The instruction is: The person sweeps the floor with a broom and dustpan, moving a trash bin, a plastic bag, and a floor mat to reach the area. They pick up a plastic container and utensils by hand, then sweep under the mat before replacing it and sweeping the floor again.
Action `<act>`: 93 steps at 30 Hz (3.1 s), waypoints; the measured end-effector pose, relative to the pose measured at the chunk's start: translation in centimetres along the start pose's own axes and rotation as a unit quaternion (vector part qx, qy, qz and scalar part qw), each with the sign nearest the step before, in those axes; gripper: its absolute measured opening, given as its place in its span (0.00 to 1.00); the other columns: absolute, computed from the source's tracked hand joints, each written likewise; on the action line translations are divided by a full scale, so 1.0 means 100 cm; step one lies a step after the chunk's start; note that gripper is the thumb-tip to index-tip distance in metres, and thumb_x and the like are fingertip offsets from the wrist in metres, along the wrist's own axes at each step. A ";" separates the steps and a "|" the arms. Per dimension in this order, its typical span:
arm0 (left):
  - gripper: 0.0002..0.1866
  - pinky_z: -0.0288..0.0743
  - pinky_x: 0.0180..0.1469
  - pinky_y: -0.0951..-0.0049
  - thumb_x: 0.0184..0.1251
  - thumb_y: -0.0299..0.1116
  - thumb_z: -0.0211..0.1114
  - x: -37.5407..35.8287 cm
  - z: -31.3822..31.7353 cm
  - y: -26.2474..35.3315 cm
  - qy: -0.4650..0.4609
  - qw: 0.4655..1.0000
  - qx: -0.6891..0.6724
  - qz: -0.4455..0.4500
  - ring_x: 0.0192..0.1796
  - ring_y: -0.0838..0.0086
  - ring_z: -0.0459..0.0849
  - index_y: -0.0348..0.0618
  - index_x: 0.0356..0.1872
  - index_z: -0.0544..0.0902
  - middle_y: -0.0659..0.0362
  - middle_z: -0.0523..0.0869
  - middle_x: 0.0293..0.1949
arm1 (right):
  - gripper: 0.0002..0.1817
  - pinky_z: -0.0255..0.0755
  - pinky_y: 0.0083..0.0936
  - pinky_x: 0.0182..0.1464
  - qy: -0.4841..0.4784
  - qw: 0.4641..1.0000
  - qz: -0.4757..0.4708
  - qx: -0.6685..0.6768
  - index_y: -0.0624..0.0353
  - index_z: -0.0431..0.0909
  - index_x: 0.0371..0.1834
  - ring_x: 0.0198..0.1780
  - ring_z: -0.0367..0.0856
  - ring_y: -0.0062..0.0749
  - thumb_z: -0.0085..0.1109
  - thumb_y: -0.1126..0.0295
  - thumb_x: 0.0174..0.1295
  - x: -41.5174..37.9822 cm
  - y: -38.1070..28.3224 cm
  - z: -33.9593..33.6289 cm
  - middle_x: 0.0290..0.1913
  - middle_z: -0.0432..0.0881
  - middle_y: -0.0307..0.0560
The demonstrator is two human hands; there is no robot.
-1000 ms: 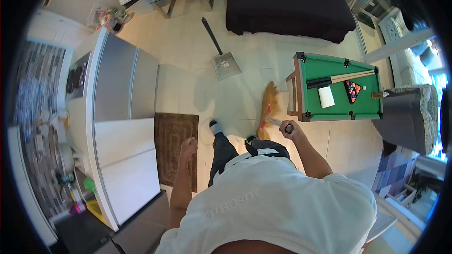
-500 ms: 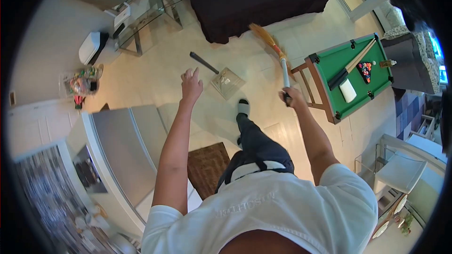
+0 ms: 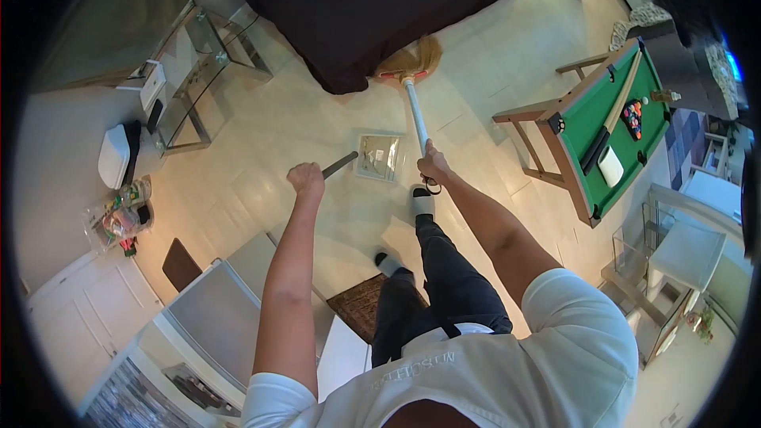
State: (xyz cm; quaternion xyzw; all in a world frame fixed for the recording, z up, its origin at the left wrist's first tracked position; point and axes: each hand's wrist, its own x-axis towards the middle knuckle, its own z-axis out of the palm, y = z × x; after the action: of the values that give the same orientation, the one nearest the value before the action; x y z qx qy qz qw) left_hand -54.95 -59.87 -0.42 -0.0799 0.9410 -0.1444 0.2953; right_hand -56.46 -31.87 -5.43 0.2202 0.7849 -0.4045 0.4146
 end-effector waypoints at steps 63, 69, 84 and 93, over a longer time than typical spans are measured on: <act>0.09 0.53 0.09 0.85 0.58 0.27 0.51 -0.089 0.249 -0.408 -0.382 0.046 -0.872 -0.302 0.10 0.82 0.57 0.36 0.23 0.62 0.62 0.62 0.14 | 0.06 0.65 0.21 0.16 -0.053 0.748 0.241 0.616 0.58 0.67 0.19 0.15 0.68 0.25 0.46 0.74 0.52 -0.233 0.059 0.426 0.15 0.68 0.40; 0.08 0.54 0.11 0.85 0.58 0.26 0.49 -0.091 0.238 -0.450 -0.271 -0.052 -0.918 -0.284 0.11 0.82 0.58 0.36 0.23 0.62 0.63 0.61 0.14 | 0.06 0.63 0.24 0.13 -0.136 0.859 0.111 0.482 0.62 0.64 0.21 0.12 0.68 0.28 0.47 0.75 0.53 -0.224 -0.086 0.515 0.13 0.68 0.43; 0.05 0.57 0.13 0.85 0.53 0.20 0.45 -0.058 0.187 -0.555 -0.027 -0.159 -0.951 -0.263 0.11 0.81 0.58 0.39 0.22 0.60 0.66 0.58 0.12 | 0.07 0.61 0.24 0.10 -0.028 0.962 -0.010 0.273 0.64 0.67 0.32 0.09 0.65 0.29 0.49 0.77 0.48 -0.212 -0.158 0.361 0.11 0.67 0.43; 0.15 0.55 0.11 0.82 0.39 0.16 0.46 -0.015 0.176 -0.642 -0.051 -0.301 -0.893 -0.330 0.09 0.80 0.55 0.48 0.07 0.55 0.66 0.56 0.08 | 0.08 0.63 0.24 0.11 -0.236 0.894 0.030 0.380 0.64 0.67 0.15 0.11 0.67 0.31 0.51 0.77 0.49 -0.097 -0.285 0.343 0.11 0.68 0.47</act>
State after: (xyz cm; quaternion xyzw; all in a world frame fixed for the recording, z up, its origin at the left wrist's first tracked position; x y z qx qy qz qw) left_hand -39.35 -124.18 7.12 0.5573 0.1962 -0.7909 0.1596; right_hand -54.21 -76.35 4.22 0.2828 0.4430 -0.6993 0.4846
